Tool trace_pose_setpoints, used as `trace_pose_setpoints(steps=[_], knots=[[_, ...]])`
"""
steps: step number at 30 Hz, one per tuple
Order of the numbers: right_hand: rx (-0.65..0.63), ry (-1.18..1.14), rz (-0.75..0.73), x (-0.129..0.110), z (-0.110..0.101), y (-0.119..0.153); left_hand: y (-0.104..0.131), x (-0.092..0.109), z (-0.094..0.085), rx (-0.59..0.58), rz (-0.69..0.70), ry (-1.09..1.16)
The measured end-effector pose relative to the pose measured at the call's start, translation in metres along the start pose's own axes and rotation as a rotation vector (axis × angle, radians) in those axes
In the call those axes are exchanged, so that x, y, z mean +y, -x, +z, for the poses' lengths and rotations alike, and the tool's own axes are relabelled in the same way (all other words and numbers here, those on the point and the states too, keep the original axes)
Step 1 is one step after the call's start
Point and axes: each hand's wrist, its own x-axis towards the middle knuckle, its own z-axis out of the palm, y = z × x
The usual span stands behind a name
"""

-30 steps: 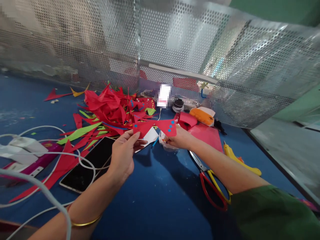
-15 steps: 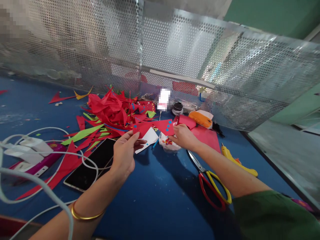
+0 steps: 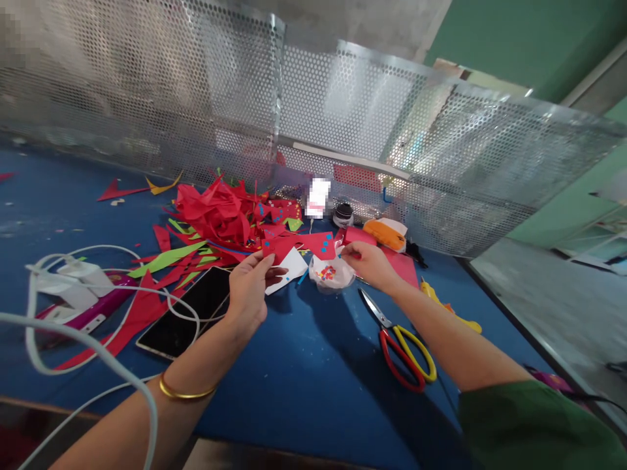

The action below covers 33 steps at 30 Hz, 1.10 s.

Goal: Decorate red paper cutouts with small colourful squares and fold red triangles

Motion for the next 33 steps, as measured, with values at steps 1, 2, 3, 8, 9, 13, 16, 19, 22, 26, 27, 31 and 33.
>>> trace_pose_setpoints(steps=[1,2,3,8,9,13,16,19,22,26,27,31,33], knots=[[0.01,-0.048,0.019,0.0,-0.003,0.001,0.0,0.0,0.0,0.002,0.001,0.001],[0.019,-0.094,0.033,0.0,-0.006,0.002,0.0,0.001,0.001,0.005,0.002,0.002],[0.028,-0.137,0.045,0.0,-0.009,0.003,0.0,0.001,0.001,0.006,0.001,0.004],[0.067,-0.297,0.089,-0.006,-0.022,0.011,-0.001,0.002,0.001,0.005,0.0,0.015],[0.075,-0.317,0.096,-0.007,-0.023,0.013,-0.001,0.002,0.001,0.007,0.003,0.016],[0.109,-0.358,0.11,-0.013,-0.026,0.021,0.0,0.002,0.001,0.002,-0.001,0.013],[0.131,-0.355,0.113,-0.02,-0.029,0.029,0.001,0.001,0.001,-0.033,-0.002,0.0],[0.157,-0.302,0.091,-0.033,-0.035,0.039,0.003,-0.001,0.002,-0.086,-0.007,-0.036],[0.192,-0.188,0.032,-0.048,-0.042,0.054,0.009,-0.004,0.005,-0.182,-0.025,-0.112],[0.169,-0.098,-0.035,-0.066,-0.044,0.078,0.023,-0.007,0.007,-0.418,-0.106,-0.279],[0.161,-0.091,-0.052,-0.07,-0.042,0.084,0.027,-0.007,0.007,-0.481,-0.131,-0.323],[0.113,-0.13,-0.058,-0.077,-0.03,0.101,0.037,-0.011,0.008,-0.674,-0.209,-0.447],[0.063,-0.189,-0.028,-0.076,-0.023,0.104,0.038,-0.013,0.008,-0.745,-0.221,-0.482]])
